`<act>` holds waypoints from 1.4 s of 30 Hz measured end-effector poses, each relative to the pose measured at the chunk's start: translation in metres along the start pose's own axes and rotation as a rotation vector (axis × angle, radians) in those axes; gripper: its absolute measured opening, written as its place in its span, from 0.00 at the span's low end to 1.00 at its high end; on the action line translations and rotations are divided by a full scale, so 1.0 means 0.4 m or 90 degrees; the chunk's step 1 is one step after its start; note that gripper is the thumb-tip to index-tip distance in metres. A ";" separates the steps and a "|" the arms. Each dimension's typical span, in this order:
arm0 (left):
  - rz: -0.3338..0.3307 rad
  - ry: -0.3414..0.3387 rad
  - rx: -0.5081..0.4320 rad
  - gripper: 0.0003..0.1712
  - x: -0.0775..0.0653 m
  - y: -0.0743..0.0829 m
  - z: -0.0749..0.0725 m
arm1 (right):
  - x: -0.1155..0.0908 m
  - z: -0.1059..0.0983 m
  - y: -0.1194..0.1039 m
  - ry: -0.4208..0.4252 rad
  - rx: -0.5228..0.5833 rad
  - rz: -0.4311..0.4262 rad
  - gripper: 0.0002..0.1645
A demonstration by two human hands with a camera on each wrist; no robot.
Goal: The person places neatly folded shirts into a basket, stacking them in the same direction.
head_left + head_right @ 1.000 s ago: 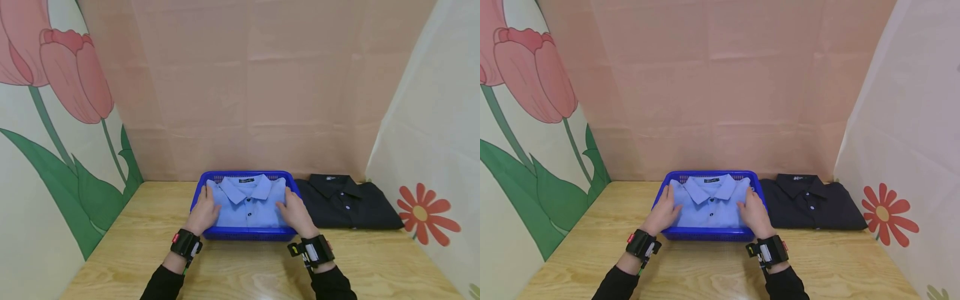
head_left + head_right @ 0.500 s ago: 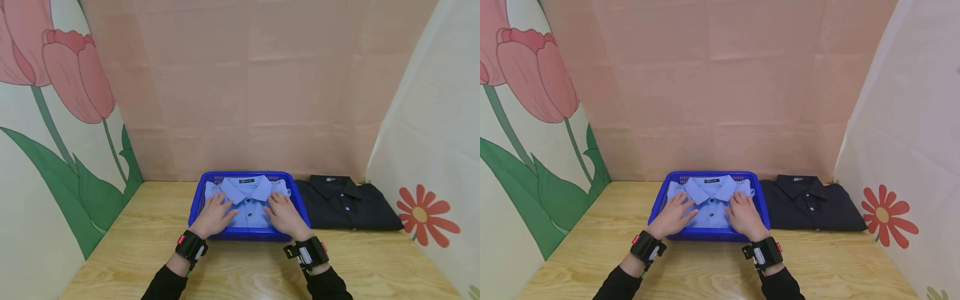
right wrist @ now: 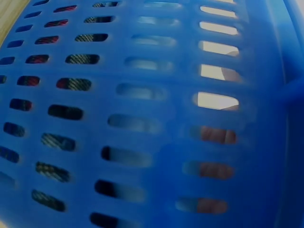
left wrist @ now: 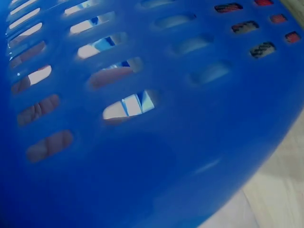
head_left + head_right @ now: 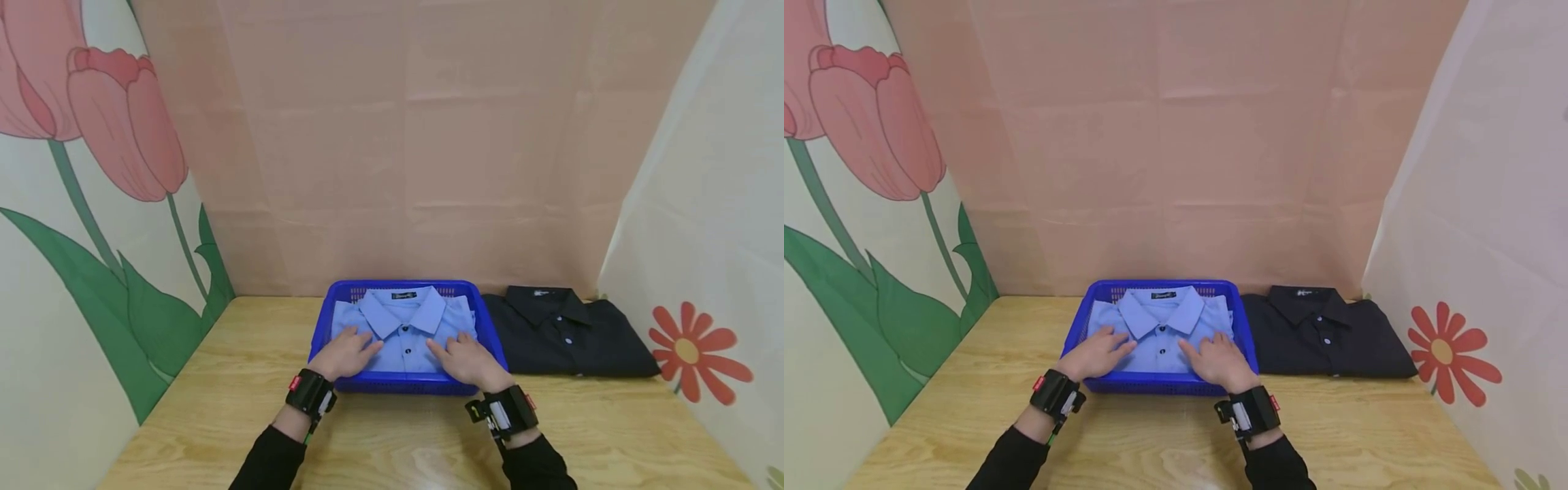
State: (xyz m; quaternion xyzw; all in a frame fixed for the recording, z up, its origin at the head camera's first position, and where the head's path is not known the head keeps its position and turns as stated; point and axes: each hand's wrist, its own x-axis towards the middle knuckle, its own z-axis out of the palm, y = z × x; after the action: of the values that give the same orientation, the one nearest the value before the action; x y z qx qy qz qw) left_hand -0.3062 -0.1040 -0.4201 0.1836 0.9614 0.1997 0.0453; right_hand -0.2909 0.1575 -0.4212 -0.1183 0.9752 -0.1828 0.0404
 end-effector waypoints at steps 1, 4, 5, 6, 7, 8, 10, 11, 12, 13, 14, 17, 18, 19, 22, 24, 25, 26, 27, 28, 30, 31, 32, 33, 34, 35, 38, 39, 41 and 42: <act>-0.001 -0.005 -0.002 0.33 0.001 0.000 -0.001 | 0.000 -0.001 0.002 -0.004 0.006 0.003 0.42; -0.002 -0.014 -0.002 0.33 0.004 0.000 -0.001 | 0.000 -0.003 0.003 -0.012 0.024 0.004 0.43; -0.003 -0.014 -0.003 0.33 0.004 0.000 0.000 | 0.000 -0.004 0.004 -0.015 0.029 0.003 0.43; -0.003 -0.013 -0.005 0.34 0.005 -0.001 0.001 | -0.002 -0.005 0.003 -0.016 0.032 0.003 0.43; -0.004 -0.011 -0.008 0.33 0.003 0.000 0.002 | -0.003 -0.006 0.003 -0.016 0.039 0.003 0.43; -0.004 -0.008 -0.011 0.33 0.002 0.001 0.002 | -0.005 -0.007 0.003 -0.017 0.041 -0.001 0.43; -0.004 0.003 -0.016 0.32 -0.001 0.002 0.005 | -0.010 -0.011 0.002 -0.021 0.046 -0.011 0.42; 0.000 0.011 -0.018 0.32 -0.003 0.003 0.006 | -0.013 -0.012 0.003 -0.020 0.044 -0.017 0.41; 0.008 0.020 -0.019 0.31 -0.004 0.004 0.007 | -0.016 -0.013 0.004 -0.018 0.042 -0.024 0.40; 0.016 0.029 -0.016 0.31 -0.005 0.006 0.009 | -0.020 -0.014 0.006 -0.016 0.036 -0.030 0.39; 0.025 0.039 -0.013 0.31 -0.005 0.008 0.011 | -0.023 -0.015 0.007 -0.012 0.026 -0.039 0.38; 0.058 0.074 0.003 0.30 -0.004 0.017 0.017 | -0.033 -0.020 0.011 0.012 0.007 -0.058 0.36; 0.070 0.085 0.010 0.31 -0.003 0.021 0.019 | -0.035 -0.022 0.012 0.021 0.003 -0.066 0.36; 0.080 0.096 0.014 0.30 -0.003 0.026 0.021 | -0.039 -0.026 0.012 0.030 -0.001 -0.074 0.36; 0.113 0.124 0.024 0.30 -0.003 0.046 0.026 | -0.049 -0.036 0.017 0.068 -0.003 -0.096 0.34; 0.124 0.136 0.029 0.29 -0.004 0.061 0.030 | -0.056 -0.044 0.026 0.097 -0.002 -0.108 0.31; 0.126 0.141 0.027 0.29 -0.004 0.070 0.032 | -0.059 -0.049 0.030 0.115 0.004 -0.111 0.30; 0.129 0.147 0.029 0.28 -0.003 0.078 0.035 | -0.062 -0.054 0.036 0.134 0.009 -0.112 0.29; 0.131 0.153 0.030 0.28 -0.002 0.086 0.038 | -0.063 -0.060 0.042 0.151 0.012 -0.115 0.28; 0.133 0.157 0.029 0.28 -0.001 0.095 0.040 | -0.065 -0.066 0.047 0.166 0.021 -0.115 0.28; 0.139 0.166 0.027 0.27 0.004 0.113 0.047 | -0.066 -0.077 0.062 0.193 0.034 -0.115 0.26; 0.144 0.172 0.027 0.27 0.006 0.123 0.051 | -0.067 -0.083 0.068 0.203 0.040 -0.113 0.26; 0.150 0.178 0.030 0.27 0.009 0.132 0.055 | -0.067 -0.088 0.075 0.211 0.045 -0.109 0.25; 0.155 0.182 0.029 0.27 0.010 0.142 0.060 | -0.066 -0.092 0.084 0.215 0.049 -0.105 0.25; 0.161 0.186 0.029 0.27 0.012 0.152 0.064 | -0.066 -0.096 0.093 0.218 0.053 -0.101 0.25; 0.165 0.192 0.031 0.27 0.014 0.162 0.070 | -0.065 -0.099 0.104 0.220 0.054 -0.096 0.26; 0.178 0.197 0.038 0.27 0.019 0.192 0.088 | -0.067 -0.108 0.141 0.204 0.068 -0.074 0.28; 0.181 0.196 0.038 0.27 0.021 0.202 0.094 | -0.068 -0.110 0.156 0.195 0.070 -0.066 0.29; 0.189 0.196 0.040 0.28 0.024 0.221 0.105 | -0.074 -0.118 0.187 0.181 0.077 -0.051 0.30; 0.193 0.196 0.043 0.28 0.026 0.230 0.110 | -0.078 -0.122 0.203 0.176 0.079 -0.043 0.31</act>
State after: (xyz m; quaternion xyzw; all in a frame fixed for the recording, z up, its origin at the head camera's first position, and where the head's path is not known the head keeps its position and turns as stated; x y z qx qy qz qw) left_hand -0.2778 -0.0055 -0.4235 0.2946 0.9245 0.1979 -0.1388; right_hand -0.2841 0.2556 -0.4046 -0.1216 0.9537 -0.2588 -0.0932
